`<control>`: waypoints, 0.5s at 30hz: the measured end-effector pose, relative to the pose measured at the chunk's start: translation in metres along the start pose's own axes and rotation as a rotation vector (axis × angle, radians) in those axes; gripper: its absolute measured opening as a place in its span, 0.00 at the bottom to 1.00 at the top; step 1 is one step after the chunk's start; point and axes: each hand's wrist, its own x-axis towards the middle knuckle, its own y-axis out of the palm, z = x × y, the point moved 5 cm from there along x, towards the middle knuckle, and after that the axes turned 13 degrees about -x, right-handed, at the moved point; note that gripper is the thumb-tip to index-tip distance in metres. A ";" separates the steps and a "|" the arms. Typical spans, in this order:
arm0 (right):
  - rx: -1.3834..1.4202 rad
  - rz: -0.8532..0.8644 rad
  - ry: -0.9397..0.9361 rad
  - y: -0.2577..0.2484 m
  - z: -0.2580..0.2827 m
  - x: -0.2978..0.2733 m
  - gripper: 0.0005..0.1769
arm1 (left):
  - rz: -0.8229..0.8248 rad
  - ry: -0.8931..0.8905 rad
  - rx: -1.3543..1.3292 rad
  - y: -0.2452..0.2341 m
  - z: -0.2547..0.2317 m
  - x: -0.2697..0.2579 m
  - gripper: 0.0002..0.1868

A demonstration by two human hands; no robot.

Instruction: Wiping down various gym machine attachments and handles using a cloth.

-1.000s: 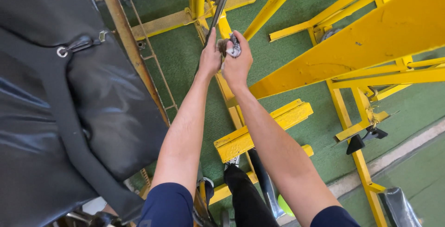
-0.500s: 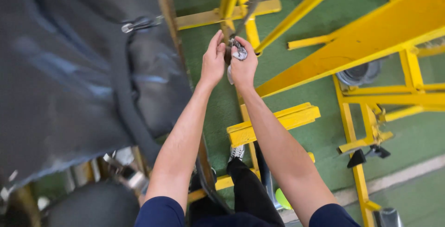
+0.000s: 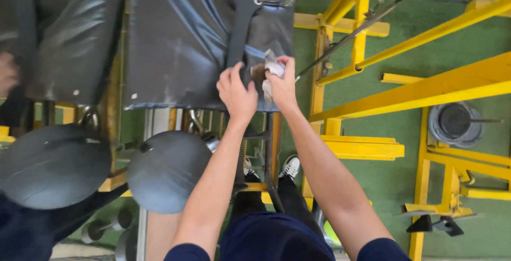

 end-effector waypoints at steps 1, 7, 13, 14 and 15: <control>0.003 0.005 -0.005 0.001 0.000 -0.004 0.22 | -0.007 0.002 0.002 -0.004 0.016 -0.008 0.33; -0.067 0.330 0.145 -0.007 -0.030 -0.044 0.11 | 0.272 -0.169 -0.127 -0.034 0.014 -0.059 0.32; -0.036 0.236 0.219 -0.058 -0.090 -0.086 0.06 | 0.651 0.380 -0.025 -0.038 -0.028 -0.105 0.42; -0.047 0.211 0.263 -0.066 -0.096 -0.097 0.06 | 0.648 0.375 0.003 -0.033 -0.017 -0.109 0.30; -0.058 0.188 0.298 -0.074 -0.100 -0.103 0.06 | 0.638 0.375 0.032 -0.026 -0.007 -0.109 0.19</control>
